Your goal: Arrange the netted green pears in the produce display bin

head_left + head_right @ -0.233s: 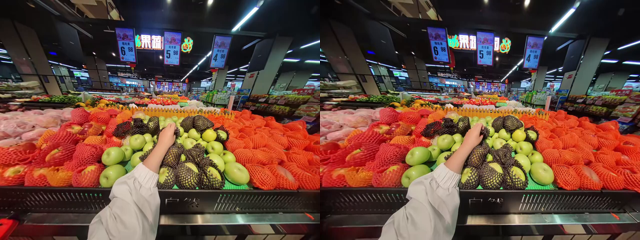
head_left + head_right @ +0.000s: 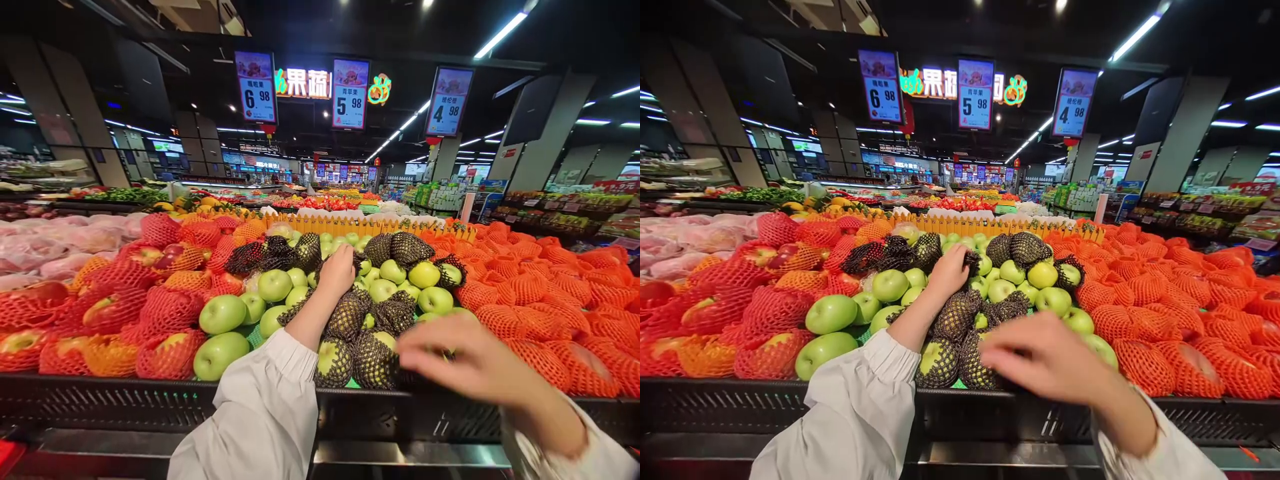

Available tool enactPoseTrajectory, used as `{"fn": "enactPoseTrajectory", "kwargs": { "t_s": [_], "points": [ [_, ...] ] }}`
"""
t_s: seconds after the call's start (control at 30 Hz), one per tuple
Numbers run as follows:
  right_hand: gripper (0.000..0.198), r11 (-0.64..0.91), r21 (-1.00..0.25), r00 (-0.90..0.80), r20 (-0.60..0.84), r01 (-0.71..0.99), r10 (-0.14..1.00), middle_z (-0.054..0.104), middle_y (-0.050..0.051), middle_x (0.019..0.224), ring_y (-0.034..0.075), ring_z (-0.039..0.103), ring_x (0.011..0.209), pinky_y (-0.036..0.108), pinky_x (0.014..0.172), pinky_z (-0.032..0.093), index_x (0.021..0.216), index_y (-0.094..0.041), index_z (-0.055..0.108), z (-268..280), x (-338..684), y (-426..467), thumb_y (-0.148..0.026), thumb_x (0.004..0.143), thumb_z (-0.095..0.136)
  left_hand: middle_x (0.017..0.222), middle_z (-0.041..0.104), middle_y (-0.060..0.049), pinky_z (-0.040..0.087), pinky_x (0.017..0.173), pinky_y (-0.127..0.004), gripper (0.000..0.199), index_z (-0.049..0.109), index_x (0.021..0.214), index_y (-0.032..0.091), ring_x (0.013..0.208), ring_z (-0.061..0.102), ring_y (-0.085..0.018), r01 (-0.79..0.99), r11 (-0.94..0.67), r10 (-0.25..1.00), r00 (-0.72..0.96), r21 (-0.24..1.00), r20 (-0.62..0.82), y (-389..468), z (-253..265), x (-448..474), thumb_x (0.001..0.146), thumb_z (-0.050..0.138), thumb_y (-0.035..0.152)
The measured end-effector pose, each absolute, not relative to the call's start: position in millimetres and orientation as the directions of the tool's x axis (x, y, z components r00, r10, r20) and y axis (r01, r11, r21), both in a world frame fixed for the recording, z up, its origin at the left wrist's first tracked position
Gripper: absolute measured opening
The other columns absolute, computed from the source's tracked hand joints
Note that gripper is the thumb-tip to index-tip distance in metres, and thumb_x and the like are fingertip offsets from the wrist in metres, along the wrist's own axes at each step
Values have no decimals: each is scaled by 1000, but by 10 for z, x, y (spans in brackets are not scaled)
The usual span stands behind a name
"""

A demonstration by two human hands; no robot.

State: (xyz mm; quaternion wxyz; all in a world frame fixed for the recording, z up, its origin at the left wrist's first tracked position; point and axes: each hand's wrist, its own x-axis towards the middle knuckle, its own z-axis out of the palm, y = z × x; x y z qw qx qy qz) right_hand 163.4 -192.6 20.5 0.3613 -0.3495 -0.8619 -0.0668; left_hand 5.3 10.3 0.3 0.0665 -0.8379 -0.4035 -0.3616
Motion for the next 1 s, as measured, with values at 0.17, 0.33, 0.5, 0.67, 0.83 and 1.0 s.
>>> {"fn": "enactPoseTrajectory", "kwargs": {
  "t_s": [0.17,0.33,0.5,0.67,0.83,1.0],
  "points": [
    [27,581,-374,58,871,723,488,73,5,87,18,67,75,33,72,54,98,-20,73,292,2047,-602,-42,94,57,131,58,-11,49,102,-42,34,58,117,16,119,58,-28,531,-820,477,427,214,768,175,-23,69,87,48,6],
    [49,624,-344,-159,778,701,608,64,11,131,25,65,112,37,83,57,134,-18,59,-95,2045,-113,-30,88,52,131,57,-8,48,103,-38,47,59,100,19,124,56,-24,213,-968,234,553,136,800,260,-65,102,66,43,-9],
    [54,620,-438,-155,723,651,673,68,10,121,27,64,111,42,95,51,130,-17,61,-225,2015,-114,-31,78,60,122,61,-11,46,104,-39,45,56,112,17,119,57,-24,210,-958,269,428,194,863,326,-116,102,74,46,-5],
    [39,536,-586,-98,615,608,783,64,5,77,19,58,71,36,73,48,77,-17,65,-200,2068,-45,-56,72,70,118,65,-10,52,88,-33,41,54,124,17,104,64,-21,311,-868,464,231,387,855,330,-171,56,85,54,5],
    [37,609,-792,242,599,39,763,54,-1,76,16,51,68,33,70,50,74,-23,49,-107,2053,-59,-44,59,76,96,71,-6,51,85,-36,39,58,125,20,88,67,-23,474,-721,631,150,505,761,332,-204,36,87,59,11],
    [41,449,-823,154,423,-347,893,61,1,85,17,55,72,33,69,52,80,-24,51,-24,2061,-165,-44,59,80,101,72,-6,51,88,-34,26,65,114,21,98,67,-23,499,-662,705,158,560,692,305,-179,44,88,63,17]
  ]
}}
